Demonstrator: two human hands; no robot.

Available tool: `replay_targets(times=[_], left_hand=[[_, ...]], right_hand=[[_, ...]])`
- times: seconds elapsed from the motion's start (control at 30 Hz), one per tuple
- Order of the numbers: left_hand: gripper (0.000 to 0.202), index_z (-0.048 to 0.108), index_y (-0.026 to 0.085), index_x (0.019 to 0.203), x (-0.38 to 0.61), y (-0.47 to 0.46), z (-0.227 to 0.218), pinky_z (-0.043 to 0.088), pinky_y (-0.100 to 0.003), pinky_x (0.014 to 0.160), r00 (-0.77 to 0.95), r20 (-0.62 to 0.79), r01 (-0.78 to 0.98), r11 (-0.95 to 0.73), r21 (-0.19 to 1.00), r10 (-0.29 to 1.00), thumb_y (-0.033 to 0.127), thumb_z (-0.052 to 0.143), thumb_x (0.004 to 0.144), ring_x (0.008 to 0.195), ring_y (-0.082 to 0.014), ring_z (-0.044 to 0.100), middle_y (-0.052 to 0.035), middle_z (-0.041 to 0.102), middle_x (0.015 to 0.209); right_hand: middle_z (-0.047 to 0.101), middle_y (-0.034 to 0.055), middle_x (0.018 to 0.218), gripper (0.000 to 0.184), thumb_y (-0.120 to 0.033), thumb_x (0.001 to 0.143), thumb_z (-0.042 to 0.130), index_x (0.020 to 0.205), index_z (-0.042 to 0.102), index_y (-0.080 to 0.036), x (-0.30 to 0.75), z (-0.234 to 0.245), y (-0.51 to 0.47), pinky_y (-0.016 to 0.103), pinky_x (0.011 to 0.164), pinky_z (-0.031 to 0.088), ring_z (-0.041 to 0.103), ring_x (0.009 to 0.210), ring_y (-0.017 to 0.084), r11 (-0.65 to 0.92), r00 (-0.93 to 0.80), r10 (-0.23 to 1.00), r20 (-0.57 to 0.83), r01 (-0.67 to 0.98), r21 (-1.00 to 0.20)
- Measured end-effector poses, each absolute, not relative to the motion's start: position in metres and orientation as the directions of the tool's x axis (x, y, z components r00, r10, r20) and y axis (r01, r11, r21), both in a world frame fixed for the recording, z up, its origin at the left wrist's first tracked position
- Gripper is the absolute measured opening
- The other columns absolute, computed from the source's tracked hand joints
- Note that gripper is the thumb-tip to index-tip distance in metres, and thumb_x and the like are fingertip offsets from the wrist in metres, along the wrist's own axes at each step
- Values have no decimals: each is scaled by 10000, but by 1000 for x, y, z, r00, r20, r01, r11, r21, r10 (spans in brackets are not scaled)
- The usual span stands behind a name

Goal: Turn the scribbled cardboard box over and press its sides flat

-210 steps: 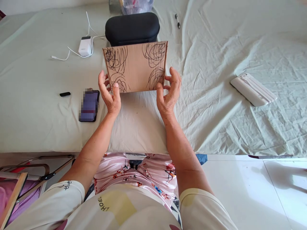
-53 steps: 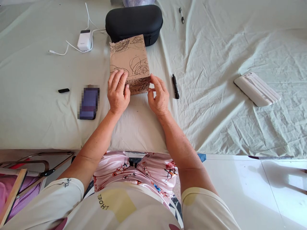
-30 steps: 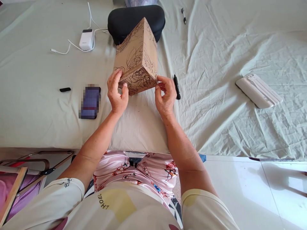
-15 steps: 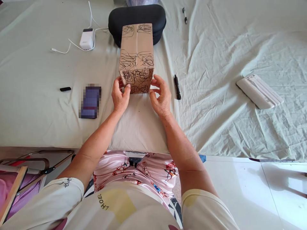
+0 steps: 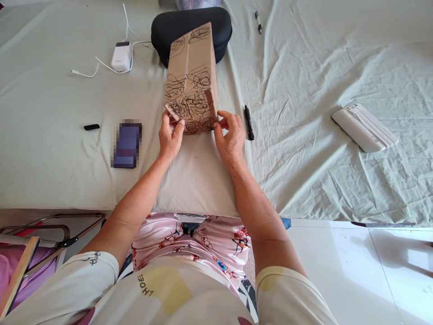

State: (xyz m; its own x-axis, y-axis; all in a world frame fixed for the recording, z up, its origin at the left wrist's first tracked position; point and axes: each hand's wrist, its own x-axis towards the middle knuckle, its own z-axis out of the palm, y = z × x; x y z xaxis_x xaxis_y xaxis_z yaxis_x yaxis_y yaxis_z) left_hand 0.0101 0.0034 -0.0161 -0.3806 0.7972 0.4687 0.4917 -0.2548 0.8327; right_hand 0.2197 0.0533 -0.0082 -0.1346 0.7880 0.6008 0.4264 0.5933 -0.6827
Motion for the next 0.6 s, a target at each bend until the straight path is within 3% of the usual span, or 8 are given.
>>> replay_targets(times=[0.17, 0.3, 0.47, 0.53, 0.6], left_hand=[[636, 535, 237, 1314, 9, 9, -26, 678, -349, 896, -352, 365, 356, -237, 904, 862, 801, 510, 1021, 1092, -214, 777, -122, 738, 1245], [704, 558, 229, 1260, 7, 12, -29, 671, -325, 768, -301, 301, 260, -226, 939, 905, 866, 537, 961, 1020, -219, 775, -107, 737, 1146], [395, 600, 226, 1124, 10, 7, -28, 646, -359, 869, -338, 276, 360, -147, 921, 900, 612, 635, 1050, 920, -201, 756, -60, 732, 1010], [299, 578, 235, 1192, 8, 6, -27, 625, -379, 956, -407, 310, 425, -122, 897, 859, 482, 668, 1051, 972, -211, 748, -63, 732, 1056], [323, 526, 246, 1302, 1, 6, -27, 599, -375, 1008, -487, 364, 475, -109, 873, 794, 378, 667, 1043, 1014, -209, 735, -75, 720, 1129]], right_hand=[[681, 82, 1031, 355, -536, 1087, 536, 1243, 717, -274, 222, -1, 48, 550, 1049, 621, 712, 1034, 261, 640, -79, 709, 701, 491, -592], [663, 99, 1070, 417, -580, 1105, 494, 1248, 736, -272, 225, 0, 48, 649, 1127, 557, 694, 1123, 296, 676, -80, 684, 725, 444, -588], [635, 94, 1079, 464, -630, 1106, 463, 1232, 765, -302, 228, 2, 48, 708, 1167, 499, 667, 1206, 322, 663, -57, 676, 735, 483, -572], [629, 102, 1108, 484, -651, 1103, 447, 1239, 763, -310, 229, 3, 48, 719, 1187, 480, 651, 1254, 337, 654, -77, 695, 715, 480, -584], [621, 111, 1143, 488, -659, 1099, 445, 1264, 757, -322, 230, 4, 48, 720, 1197, 473, 635, 1297, 350, 646, -109, 723, 683, 457, -611]])
